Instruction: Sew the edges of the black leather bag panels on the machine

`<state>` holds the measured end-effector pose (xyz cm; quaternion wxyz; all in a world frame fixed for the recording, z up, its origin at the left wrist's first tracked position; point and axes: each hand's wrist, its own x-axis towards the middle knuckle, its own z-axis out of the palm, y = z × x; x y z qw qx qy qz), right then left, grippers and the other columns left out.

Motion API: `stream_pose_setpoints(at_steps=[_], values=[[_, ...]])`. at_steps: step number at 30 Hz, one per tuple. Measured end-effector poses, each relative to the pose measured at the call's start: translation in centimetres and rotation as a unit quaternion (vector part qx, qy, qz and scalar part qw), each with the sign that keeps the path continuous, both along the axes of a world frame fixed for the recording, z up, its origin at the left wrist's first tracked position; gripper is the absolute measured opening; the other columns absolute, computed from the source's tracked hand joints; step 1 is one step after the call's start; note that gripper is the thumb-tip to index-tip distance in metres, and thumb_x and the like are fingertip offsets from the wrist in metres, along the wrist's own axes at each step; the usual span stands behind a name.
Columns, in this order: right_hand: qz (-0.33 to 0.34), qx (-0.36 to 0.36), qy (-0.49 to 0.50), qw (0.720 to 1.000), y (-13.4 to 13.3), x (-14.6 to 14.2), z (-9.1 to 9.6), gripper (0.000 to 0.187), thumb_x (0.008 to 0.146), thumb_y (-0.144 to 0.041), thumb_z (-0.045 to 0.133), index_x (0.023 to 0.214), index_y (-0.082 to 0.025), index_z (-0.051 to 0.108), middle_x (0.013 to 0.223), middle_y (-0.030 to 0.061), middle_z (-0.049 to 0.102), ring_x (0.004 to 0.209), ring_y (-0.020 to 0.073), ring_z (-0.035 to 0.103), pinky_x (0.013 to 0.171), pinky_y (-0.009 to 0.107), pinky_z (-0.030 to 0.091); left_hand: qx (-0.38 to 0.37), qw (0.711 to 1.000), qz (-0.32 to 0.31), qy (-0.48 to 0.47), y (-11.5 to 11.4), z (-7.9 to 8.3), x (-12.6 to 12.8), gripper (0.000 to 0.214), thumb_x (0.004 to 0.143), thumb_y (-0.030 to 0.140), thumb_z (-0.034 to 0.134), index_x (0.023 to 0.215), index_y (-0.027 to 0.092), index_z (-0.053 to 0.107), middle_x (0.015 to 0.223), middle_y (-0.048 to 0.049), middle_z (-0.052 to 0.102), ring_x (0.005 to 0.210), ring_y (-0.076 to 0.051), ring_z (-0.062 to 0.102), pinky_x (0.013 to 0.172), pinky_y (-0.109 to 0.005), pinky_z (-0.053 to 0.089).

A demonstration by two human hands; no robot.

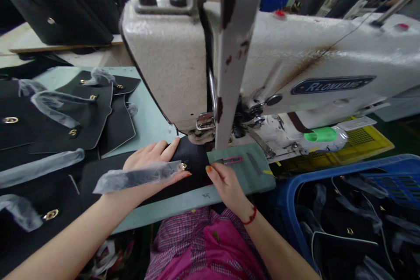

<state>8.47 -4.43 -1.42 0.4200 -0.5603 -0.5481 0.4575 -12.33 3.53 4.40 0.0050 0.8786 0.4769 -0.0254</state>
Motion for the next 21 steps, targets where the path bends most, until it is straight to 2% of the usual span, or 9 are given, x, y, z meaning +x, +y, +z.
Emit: stream_pose_setpoints(at_steps=[4,8,14,21], values=[[0.001,-0.026,-0.011,1.0,-2.3,0.0,-1.9,0.038,0.097,-0.043,0.044,0.067,-0.02,0.05,0.063,0.0002,0.055,0.059,0.0143,0.055,0.055,0.025,0.034,0.001,1.0,0.0,0.005,0.0,-0.1,0.0,0.08,0.081,0.073,0.043,0.136,0.016,0.048,0.109,-0.0145,0.063,0.097,-0.032,0.063,0.079,-0.038,0.046],[-0.005,-0.03,-0.002,1.0,-2.8,-0.4,-2.7,0.038,0.098,-0.042,0.043,0.07,-0.019,0.057,0.067,0.0035,0.066,0.062,0.0159,0.062,0.057,0.025,0.041,-0.01,1.0,0.008,0.018,0.0,0.5,0.3,0.075,0.081,0.072,0.043,0.132,0.016,0.052,0.111,-0.0142,0.063,0.098,-0.032,0.062,0.081,-0.038,0.046],[-0.026,-0.065,0.064,0.995,-2.4,-0.8,-2.2,0.04,0.096,-0.046,0.046,0.07,-0.018,0.058,0.065,0.0055,0.069,0.061,0.0168,0.066,0.059,0.025,0.05,-0.019,1.0,0.006,0.006,0.7,0.3,0.0,0.075,0.082,0.073,0.041,0.127,0.015,0.055,0.113,-0.0157,0.064,0.098,-0.034,0.062,0.082,-0.041,0.045],[-0.027,-0.062,0.074,0.995,-1.3,-1.0,-0.8,0.048,0.096,-0.048,0.046,0.062,-0.017,0.058,0.056,0.0029,0.064,0.053,0.0123,0.061,0.055,0.021,0.047,-0.074,0.995,-0.05,-0.041,3.2,-0.1,-1.2,0.065,0.087,0.067,0.037,0.116,0.015,0.063,0.123,-0.0155,0.063,0.113,-0.034,0.056,0.099,-0.044,0.039]])
